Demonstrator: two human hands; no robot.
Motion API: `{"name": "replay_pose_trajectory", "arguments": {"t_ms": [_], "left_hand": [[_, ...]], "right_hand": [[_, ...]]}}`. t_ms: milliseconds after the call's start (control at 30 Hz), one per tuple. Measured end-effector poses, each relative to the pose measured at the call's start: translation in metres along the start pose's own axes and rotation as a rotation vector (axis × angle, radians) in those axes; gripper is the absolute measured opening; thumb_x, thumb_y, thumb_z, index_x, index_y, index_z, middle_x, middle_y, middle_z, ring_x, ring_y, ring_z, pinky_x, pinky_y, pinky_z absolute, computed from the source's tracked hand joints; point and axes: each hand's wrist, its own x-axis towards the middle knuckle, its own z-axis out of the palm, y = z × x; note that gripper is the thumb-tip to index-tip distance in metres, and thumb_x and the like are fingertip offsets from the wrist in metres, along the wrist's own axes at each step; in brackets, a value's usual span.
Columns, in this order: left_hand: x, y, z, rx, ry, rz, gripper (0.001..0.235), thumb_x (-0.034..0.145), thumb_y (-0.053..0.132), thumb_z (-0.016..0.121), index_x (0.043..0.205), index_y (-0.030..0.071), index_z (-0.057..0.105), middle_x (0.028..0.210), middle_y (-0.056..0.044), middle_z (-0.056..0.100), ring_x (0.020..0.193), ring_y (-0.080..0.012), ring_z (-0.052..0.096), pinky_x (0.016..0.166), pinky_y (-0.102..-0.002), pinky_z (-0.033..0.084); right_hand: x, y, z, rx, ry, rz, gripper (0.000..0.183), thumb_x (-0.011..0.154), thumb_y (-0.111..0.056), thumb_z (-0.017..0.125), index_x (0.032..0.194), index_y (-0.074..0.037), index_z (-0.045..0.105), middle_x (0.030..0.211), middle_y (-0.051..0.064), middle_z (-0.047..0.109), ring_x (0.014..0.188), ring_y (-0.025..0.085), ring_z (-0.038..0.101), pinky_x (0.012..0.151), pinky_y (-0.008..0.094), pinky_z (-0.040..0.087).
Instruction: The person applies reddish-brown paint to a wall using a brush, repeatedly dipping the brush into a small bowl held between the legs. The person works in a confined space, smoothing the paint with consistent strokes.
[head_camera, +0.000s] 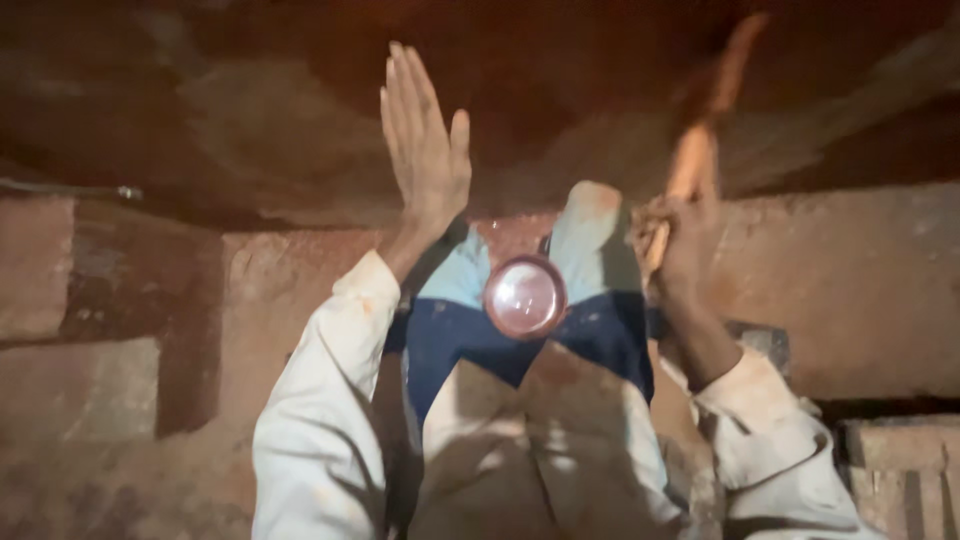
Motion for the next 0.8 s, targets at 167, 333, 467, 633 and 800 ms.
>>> {"name": "replay_pose_trajectory", "arguments": {"t_ms": [167,333,467,633,800], "left_hand": [[-0.002,0.005,-0.006,-0.019,0.017,0.022,0.07,0.114,0.039,0.035,0.167,-0.002,0.01,0.175,-0.021,0.011,0.165,-0.0361,0.014,0.136,-0.05,0.011],[-0.002,0.008,-0.007,-0.026,0.035,0.026,0.071,0.113,0.038,0.036,0.165,-0.004,0.012,0.173,-0.023,0.013,0.162,-0.0383,0.015,0.133,-0.05,0.012],[0.002,0.009,-0.007,-0.041,0.037,0.031,0.071,0.111,0.035,0.037,0.164,-0.005,0.012,0.172,-0.026,0.013,0.161,-0.0396,0.015,0.131,-0.051,0.012],[0.001,0.011,-0.012,-0.039,0.028,0.023,0.072,0.109,0.032,0.041,0.163,-0.005,0.013,0.171,-0.025,0.014,0.16,-0.0395,0.015,0.131,-0.051,0.01],[0.002,0.01,-0.014,-0.045,0.035,0.022,0.07,0.111,0.029,0.043,0.165,-0.003,0.013,0.174,-0.024,0.014,0.163,-0.0375,0.015,0.135,-0.05,0.011]], "right_hand": [[-0.031,0.007,0.032,-0.213,-0.315,0.109,0.086,0.077,-0.002,0.06,0.16,-0.007,0.041,0.092,0.005,0.062,0.07,0.008,0.061,0.055,0.02,0.051],[-0.037,0.007,0.049,-0.147,-0.506,0.166,0.094,0.071,0.0,0.061,0.161,-0.011,0.038,0.083,0.005,0.059,0.058,0.009,0.055,0.048,0.02,0.046],[-0.018,0.0,0.035,-0.152,-0.148,0.199,0.088,0.073,-0.002,0.058,0.159,-0.014,0.041,0.076,0.007,0.057,0.05,0.011,0.051,0.041,0.022,0.043],[-0.011,-0.012,-0.004,0.081,0.126,-0.036,0.088,0.08,-0.002,0.052,0.166,-0.014,0.038,0.082,0.002,0.055,0.054,0.008,0.05,0.042,0.02,0.042],[-0.004,-0.017,-0.005,0.052,0.2,-0.064,0.089,0.083,-0.001,0.051,0.167,-0.023,0.032,0.078,0.003,0.054,0.053,0.009,0.05,0.043,0.021,0.045]]}}
